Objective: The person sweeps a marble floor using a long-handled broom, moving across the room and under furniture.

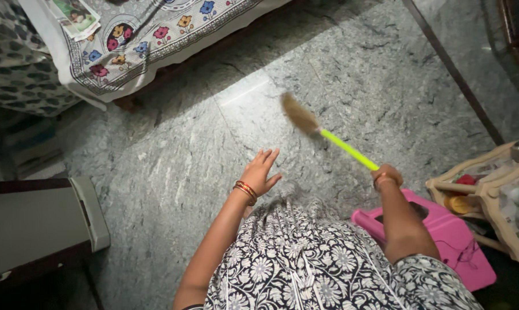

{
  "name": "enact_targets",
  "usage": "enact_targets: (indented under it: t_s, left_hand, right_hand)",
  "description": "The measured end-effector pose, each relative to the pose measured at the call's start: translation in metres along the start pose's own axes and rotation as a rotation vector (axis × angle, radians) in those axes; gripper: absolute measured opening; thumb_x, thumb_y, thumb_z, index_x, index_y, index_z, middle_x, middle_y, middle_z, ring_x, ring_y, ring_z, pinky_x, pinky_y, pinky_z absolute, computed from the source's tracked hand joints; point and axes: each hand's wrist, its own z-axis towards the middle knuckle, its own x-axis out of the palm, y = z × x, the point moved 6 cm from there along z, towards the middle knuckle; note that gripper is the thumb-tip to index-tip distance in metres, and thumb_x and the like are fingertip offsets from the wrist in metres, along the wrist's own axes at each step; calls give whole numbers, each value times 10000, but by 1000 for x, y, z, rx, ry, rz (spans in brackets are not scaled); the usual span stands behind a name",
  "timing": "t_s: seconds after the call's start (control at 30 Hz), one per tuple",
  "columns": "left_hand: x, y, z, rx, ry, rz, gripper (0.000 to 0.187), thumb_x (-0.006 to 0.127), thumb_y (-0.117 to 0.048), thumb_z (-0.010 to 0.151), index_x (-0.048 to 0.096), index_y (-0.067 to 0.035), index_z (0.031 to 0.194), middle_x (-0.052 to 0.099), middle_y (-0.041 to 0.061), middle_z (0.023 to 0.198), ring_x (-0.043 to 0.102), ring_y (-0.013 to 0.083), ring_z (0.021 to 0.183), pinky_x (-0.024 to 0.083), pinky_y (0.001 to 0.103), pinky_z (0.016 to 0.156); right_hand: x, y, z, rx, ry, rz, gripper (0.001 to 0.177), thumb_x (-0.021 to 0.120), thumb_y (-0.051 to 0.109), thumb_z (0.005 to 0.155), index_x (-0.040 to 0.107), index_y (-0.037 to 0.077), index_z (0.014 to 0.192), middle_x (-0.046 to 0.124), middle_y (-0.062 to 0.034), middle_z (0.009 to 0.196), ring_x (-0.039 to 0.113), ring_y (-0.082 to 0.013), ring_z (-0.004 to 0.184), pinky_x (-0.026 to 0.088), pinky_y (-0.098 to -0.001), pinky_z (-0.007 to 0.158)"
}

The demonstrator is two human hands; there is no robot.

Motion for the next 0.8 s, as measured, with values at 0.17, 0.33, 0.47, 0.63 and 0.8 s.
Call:
enact_targets:
  t_s: [0.17, 0.33, 0.47, 0.63, 0.8]
  left_hand:
    - [1, -4, -2, -21, -4, 11, 823, 715, -399, 906, 307, -190, 1589, 406, 171, 1581, 313, 413, 1491, 333, 536, 1160]
    - [6, -6, 0, -65, 31, 25, 814, 717, -393, 901, 312, -203, 1581, 404, 146, 1594, 310, 399, 1498, 327, 552, 1137]
    - [13, -5, 5, -14, -13, 13, 816, 723, -392, 900, 325, -187, 1581, 408, 163, 1580, 323, 423, 1484, 339, 551, 1148]
    - [14, -14, 17, 17, -12, -17, 814, 727, -395, 889, 339, -171, 1569, 427, 165, 1565, 343, 434, 1470, 355, 552, 1154]
    - [14, -33, 29, 18, 53, -19, 817, 739, -393, 873, 345, -186, 1559, 402, 156, 1584, 324, 414, 1481, 346, 571, 1122]
  right_hand:
    - [-26, 14, 25, 128, -187, 108, 318, 675, 368, 943, 803, 136, 1119, 778, -168, 1119, 749, -359, 1029, 610, -481, 778]
    - [9, 38, -7, 55, -238, 214, 497, 668, 560, 918, 760, 98, 1077, 763, -187, 1052, 743, -385, 964, 595, -502, 776]
    - [62, 11, -68, -137, -152, 193, 530, 621, 572, 957, 684, 86, 1158, 758, -221, 1010, 731, -427, 948, 570, -537, 794]
    - [110, -19, -102, -254, 154, 40, 554, 660, 553, 876, 618, 113, 1209, 764, -193, 1020, 748, -393, 953, 583, -519, 807]
    - [99, -43, -114, -237, 150, -91, 534, 628, 588, 887, 653, 169, 1216, 777, -147, 1052, 754, -360, 991, 591, -503, 831]
